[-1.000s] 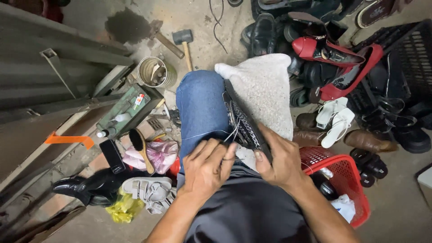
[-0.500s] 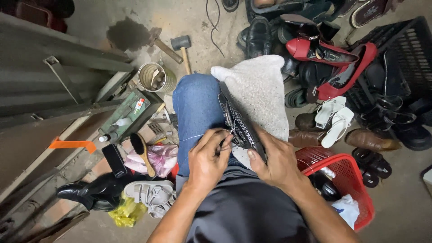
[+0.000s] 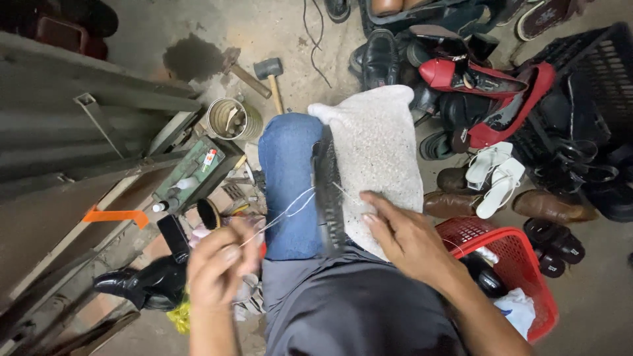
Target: The person sits on the floor and sews a black shoe resting on their lap using a needle and thread. They repeatedly push the needle through the shoe's sole and pull the thread to secure the stitching.
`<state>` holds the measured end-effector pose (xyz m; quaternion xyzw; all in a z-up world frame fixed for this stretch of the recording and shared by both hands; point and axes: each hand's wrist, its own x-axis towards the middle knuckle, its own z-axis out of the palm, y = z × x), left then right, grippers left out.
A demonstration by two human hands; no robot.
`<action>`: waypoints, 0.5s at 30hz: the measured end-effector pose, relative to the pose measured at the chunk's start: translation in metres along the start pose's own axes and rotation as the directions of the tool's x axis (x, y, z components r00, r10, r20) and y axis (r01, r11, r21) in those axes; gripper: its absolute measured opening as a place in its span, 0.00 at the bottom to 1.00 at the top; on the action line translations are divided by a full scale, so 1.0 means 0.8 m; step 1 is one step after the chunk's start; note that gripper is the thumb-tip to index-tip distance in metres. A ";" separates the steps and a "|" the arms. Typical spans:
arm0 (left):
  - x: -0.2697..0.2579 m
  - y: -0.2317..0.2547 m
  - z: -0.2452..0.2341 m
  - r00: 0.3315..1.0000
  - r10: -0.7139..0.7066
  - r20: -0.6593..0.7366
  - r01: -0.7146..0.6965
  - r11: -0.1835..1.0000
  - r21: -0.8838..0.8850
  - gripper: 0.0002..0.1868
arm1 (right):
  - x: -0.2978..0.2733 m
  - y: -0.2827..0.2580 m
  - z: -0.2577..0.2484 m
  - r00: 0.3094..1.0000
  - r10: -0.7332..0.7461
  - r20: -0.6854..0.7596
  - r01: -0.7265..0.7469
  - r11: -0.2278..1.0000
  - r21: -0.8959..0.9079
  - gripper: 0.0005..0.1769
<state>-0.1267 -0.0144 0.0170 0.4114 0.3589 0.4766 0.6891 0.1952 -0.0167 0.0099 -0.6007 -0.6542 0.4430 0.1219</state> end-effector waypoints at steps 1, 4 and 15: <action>-0.023 -0.004 -0.027 1.000 -0.001 -0.006 0.001 1.000 0.003 0.18 | 0.000 -0.001 -0.001 1.000 -0.003 0.005 0.003 1.000 0.002 0.28; -0.083 -0.013 -0.110 0.994 -0.015 -0.105 0.009 0.998 -0.062 0.10 | -0.002 0.018 0.002 0.982 -0.166 -0.093 0.163 0.986 -0.037 0.22; -0.116 -0.057 -0.205 0.432 -0.113 -0.895 0.873 -0.195 0.446 0.26 | 0.000 0.103 -0.066 0.891 -0.093 -0.444 -0.153 0.859 -0.489 0.25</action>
